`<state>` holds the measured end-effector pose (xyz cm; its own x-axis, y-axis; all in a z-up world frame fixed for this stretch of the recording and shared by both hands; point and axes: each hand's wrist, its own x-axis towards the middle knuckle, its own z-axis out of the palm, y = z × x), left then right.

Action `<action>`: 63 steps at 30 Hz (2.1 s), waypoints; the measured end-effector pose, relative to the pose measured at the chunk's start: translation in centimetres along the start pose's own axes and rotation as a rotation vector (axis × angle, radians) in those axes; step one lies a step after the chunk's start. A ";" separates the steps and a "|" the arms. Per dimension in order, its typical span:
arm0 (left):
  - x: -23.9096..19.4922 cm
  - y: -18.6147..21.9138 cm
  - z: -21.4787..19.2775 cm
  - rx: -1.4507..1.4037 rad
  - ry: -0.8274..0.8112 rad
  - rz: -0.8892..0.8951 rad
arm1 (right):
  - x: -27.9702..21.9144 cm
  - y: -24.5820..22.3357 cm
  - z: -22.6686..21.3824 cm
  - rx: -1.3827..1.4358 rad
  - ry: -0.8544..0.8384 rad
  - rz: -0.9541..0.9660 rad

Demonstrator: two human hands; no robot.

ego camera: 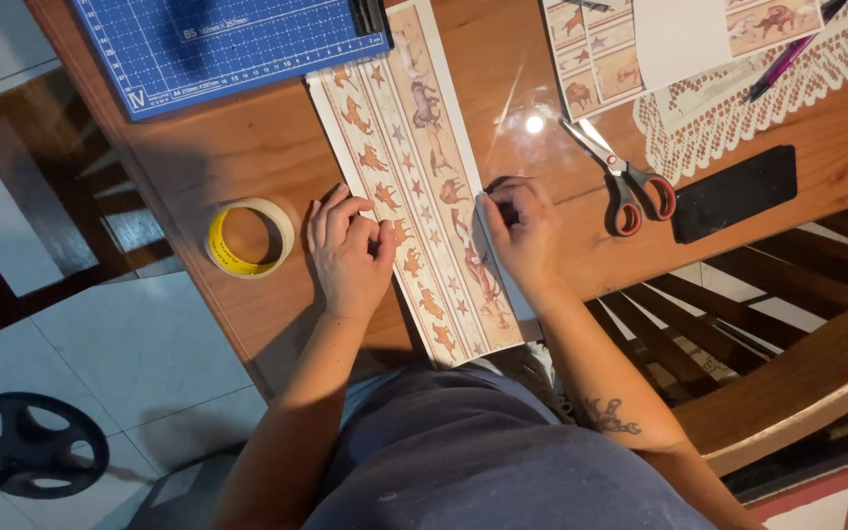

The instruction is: The person is cutting out printed paper strips with horse designs using scissors and a manual paper trimmer on a wooden table.

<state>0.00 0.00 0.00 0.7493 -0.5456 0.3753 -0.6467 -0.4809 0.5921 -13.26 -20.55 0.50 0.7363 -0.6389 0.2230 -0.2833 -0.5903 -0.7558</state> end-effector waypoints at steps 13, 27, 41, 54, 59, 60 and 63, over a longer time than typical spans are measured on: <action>-0.2 -0.4 -0.3 -0.022 -0.036 0.001 | 0.1 0.8 0.2 0.039 0.045 0.021; -0.1 -0.3 -0.5 -0.060 -0.030 0.011 | 0.1 0.8 0.0 0.093 0.028 0.051; 0.1 0.0 -0.8 -0.059 -0.045 0.062 | 0.0 0.3 -0.1 0.035 0.027 0.122; 0.0 -0.2 -0.7 -0.070 -0.048 0.061 | 0.1 0.0 -0.2 0.003 0.033 0.144; 0.0 0.0 -0.7 -0.057 -0.037 0.076 | 0.1 0.1 -0.5 -0.011 0.050 0.123; 0.1 0.0 -0.7 -0.053 -0.030 0.078 | 0.2 -0.1 -0.7 -0.069 0.038 0.092; 0.2 0.1 -0.7 -0.053 -0.020 0.082 | -1.0 -1.8 -0.6 -0.205 -0.095 -0.038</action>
<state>0.20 0.34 0.60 0.6906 -0.5957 0.4100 -0.6970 -0.3972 0.5970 -13.85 -19.14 2.06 0.8003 -0.5711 0.1826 -0.3662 -0.7068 -0.6053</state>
